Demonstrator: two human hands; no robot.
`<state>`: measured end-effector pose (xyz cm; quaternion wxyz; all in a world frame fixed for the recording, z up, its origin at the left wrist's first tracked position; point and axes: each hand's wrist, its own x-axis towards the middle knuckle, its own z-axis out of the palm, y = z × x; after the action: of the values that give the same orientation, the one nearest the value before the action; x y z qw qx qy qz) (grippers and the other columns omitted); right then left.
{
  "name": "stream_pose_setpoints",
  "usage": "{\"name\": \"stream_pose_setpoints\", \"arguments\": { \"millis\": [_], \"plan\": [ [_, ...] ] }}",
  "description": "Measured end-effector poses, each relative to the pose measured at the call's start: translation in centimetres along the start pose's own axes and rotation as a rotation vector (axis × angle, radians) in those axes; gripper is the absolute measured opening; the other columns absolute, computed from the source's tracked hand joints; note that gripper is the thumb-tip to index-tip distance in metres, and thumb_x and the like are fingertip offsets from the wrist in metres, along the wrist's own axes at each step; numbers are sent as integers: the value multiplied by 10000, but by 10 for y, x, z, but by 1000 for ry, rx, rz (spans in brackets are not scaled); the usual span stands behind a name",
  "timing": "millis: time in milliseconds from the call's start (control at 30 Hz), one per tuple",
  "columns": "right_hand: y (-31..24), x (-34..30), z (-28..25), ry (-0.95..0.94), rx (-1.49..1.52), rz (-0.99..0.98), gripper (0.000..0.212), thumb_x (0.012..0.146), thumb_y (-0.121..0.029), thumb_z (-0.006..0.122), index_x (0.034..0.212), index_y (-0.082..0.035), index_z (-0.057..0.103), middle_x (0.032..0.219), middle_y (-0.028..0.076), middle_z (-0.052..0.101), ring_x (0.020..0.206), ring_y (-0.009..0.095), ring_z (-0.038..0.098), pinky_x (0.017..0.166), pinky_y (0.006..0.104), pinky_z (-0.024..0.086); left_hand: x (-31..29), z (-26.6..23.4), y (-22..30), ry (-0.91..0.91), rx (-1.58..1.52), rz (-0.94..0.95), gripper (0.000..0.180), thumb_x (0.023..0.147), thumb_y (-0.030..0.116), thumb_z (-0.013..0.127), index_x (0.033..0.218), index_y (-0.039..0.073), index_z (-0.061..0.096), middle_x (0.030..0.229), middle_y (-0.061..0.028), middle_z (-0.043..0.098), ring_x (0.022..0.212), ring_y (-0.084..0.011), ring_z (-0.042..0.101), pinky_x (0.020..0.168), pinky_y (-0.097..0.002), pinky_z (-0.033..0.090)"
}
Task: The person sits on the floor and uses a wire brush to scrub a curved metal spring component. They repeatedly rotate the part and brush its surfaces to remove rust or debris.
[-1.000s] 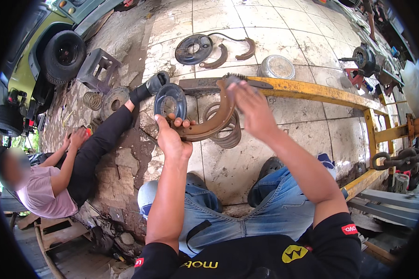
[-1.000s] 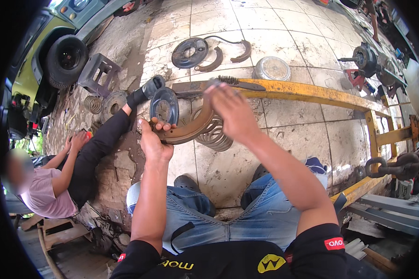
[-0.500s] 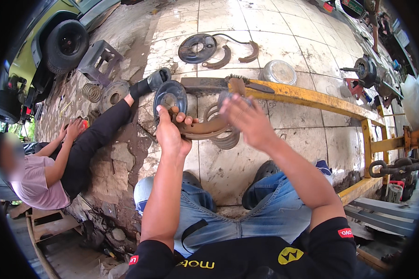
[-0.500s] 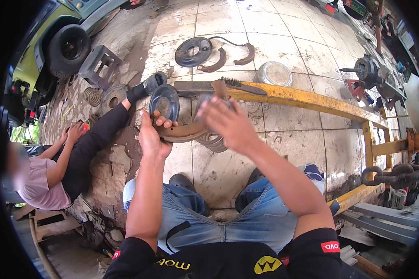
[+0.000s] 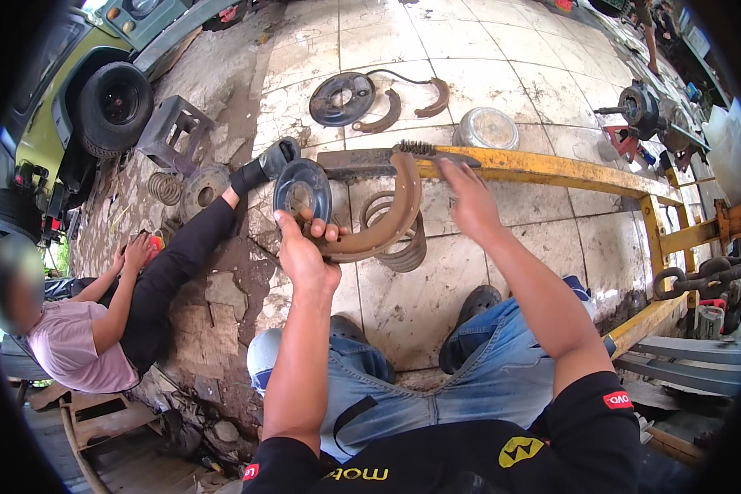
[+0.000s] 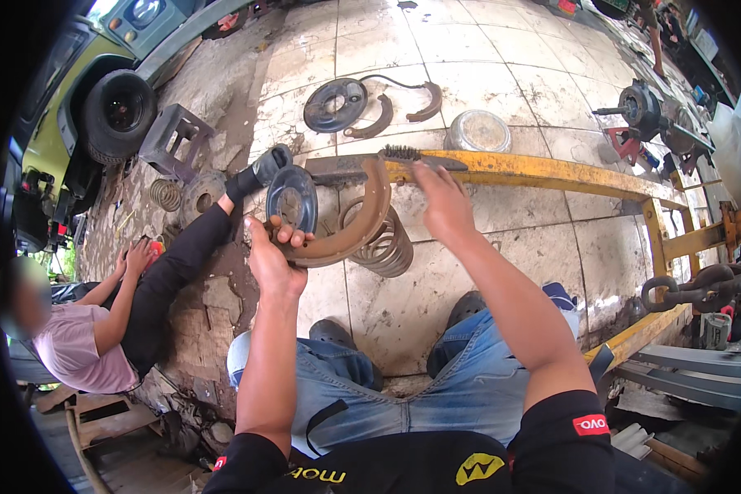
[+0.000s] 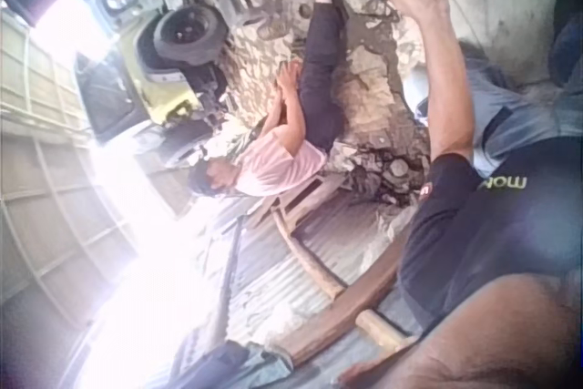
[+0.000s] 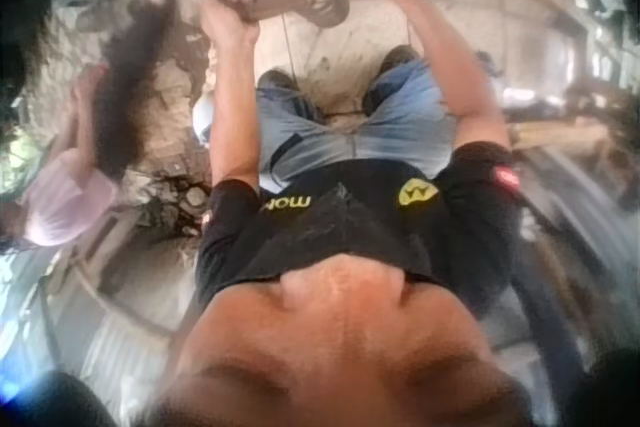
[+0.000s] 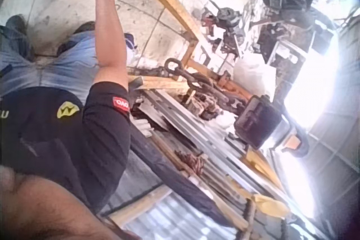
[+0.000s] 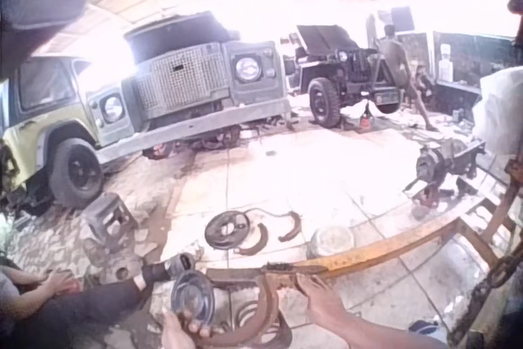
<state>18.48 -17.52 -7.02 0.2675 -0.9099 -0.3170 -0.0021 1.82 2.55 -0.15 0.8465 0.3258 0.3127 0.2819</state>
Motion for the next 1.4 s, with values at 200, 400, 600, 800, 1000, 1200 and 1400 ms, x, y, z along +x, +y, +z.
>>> {"name": "stream_pose_setpoints", "arguments": {
  "millis": [200,400,600,800,1000,1200,1400],
  "plan": [
    [-18,10,-17,-203,1321,589,601,831,83,470,1411,-68,432,1295,86,562,1191,235,551,1035,474,437,-9,-2,-10,-177,99,189,535,1014,552,365,936,43,510,639,-18,436,573,-170,496,700,-423,526],
    [-12,9,-29,-364,1556,443,545,877,-59,584,1397,-80,424,1281,88,560,1166,238,570,1014,507,457,-15,-8,-24,-559,340,472,522,1005,485,455,990,-26,565,691,-66,508,626,-159,542,740,-400,537],
    [-28,7,-42,-205,1445,543,532,932,-324,658,1355,-73,456,1242,116,588,1136,263,604,885,542,534,-16,-7,-23,-755,625,608,479,957,480,544,979,7,612,778,-96,606,714,-212,612,755,-378,522],
    [-24,8,-30,24,1437,515,487,938,-335,651,1291,-43,488,1178,113,614,1044,247,653,789,493,601,-17,0,-24,-946,1001,993,457,914,515,586,973,69,663,990,-118,640,1039,-314,602,928,-456,443],
    [-22,17,-51,299,1414,371,514,932,-285,661,1290,25,464,1184,134,584,1034,232,645,785,443,626,-33,5,-45,-500,488,205,788,918,733,311,1375,108,456,1288,-163,550,1257,-338,492,1067,-512,359],
    [-8,21,-50,258,1412,343,519,943,-304,649,1327,-18,449,1229,124,578,1116,260,614,808,500,603,-13,-2,-42,-394,108,-746,766,977,642,310,1296,-34,477,1151,-199,627,994,-296,669,829,-461,577],
    [-9,17,-52,126,1532,237,505,943,-291,647,1333,-36,452,1268,128,575,1141,258,607,907,513,556,-15,-1,-38,-390,13,-706,328,957,275,567,1070,-32,584,887,-133,672,761,-223,704,645,-311,624]
  ]
}}
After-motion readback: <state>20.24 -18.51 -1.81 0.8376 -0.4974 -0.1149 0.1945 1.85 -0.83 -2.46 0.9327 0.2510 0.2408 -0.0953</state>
